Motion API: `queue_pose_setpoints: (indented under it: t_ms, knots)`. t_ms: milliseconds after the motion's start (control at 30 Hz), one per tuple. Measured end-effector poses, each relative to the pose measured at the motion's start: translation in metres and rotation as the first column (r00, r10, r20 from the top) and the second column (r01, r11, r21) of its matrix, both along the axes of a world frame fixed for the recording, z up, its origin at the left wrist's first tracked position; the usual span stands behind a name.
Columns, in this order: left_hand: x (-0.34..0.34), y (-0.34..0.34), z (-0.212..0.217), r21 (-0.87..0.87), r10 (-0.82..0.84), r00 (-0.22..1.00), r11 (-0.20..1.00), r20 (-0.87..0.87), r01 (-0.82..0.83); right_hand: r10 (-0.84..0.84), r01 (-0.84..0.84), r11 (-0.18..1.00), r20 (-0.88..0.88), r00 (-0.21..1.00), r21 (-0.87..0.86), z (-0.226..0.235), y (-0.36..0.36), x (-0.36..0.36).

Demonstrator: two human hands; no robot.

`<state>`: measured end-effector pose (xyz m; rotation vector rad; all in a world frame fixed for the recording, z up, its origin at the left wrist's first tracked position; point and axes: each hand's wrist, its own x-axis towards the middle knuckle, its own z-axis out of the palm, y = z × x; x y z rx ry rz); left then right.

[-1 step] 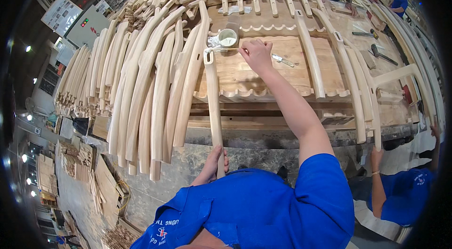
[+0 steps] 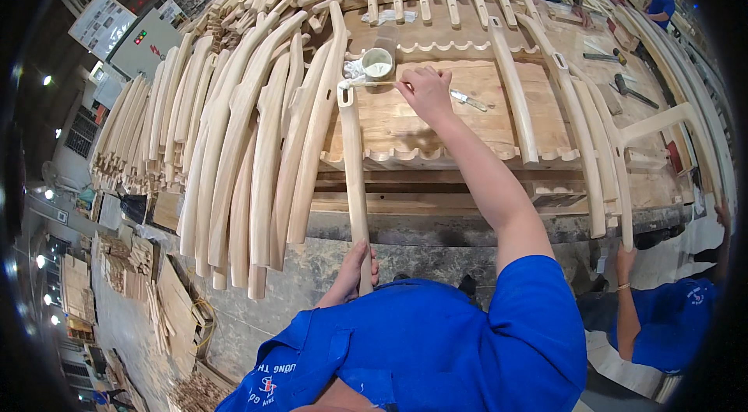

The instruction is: The person repeatedly picks up wooden chair legs, applies glue to the mortise holes using a small stick, and places them on the table. The person works in a factory setting with other workers visible in the background.

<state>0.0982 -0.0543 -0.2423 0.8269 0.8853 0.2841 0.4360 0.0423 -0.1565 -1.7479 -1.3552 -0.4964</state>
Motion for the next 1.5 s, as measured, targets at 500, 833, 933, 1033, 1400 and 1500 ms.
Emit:
queue_pose_setpoints:
  t_ms: [500, 833, 933, 1033, 1400, 1500]
  knots:
    - [0.001, -0.002, 0.008, -0.006, 0.01, 0.998, 1.0, -0.059, -0.01, 0.117, -0.116, 0.992, 0.019, 0.993, -0.04, -0.003, -0.017, -0.003]
    - [0.002, -0.003, 0.005, 0.0, 0.012, 0.999, 1.0, -0.034, -0.012, 0.031, -0.032, 0.999, 0.018, 0.999, 0.011, -0.006, -0.003, -0.012]
    - [0.0, -0.002, 0.004, -0.014, 0.011, 0.999, 1.0, -0.033, -0.011, 0.128, -0.127, 0.992, 0.039, 0.991, -0.018, -0.007, -0.015, -0.007]
    - [0.001, -0.001, 0.007, -0.009, 0.011, 0.999, 1.0, -0.043, -0.011, 0.125, -0.127, 0.99, -0.035, 0.992, -0.057, 0.0, -0.017, -0.002]
    - [0.001, -0.001, 0.011, -0.015, 0.006, 0.998, 1.0, -0.064, -0.007, 0.091, -0.09, 0.994, 0.018, 0.996, -0.064, -0.009, -0.021, -0.005]
    - [0.001, -0.002, 0.012, -0.016, 0.007, 0.998, 1.0, -0.068, -0.008, 0.131, -0.132, 0.99, -0.028, 0.991, -0.045, -0.003, -0.022, 0.0]
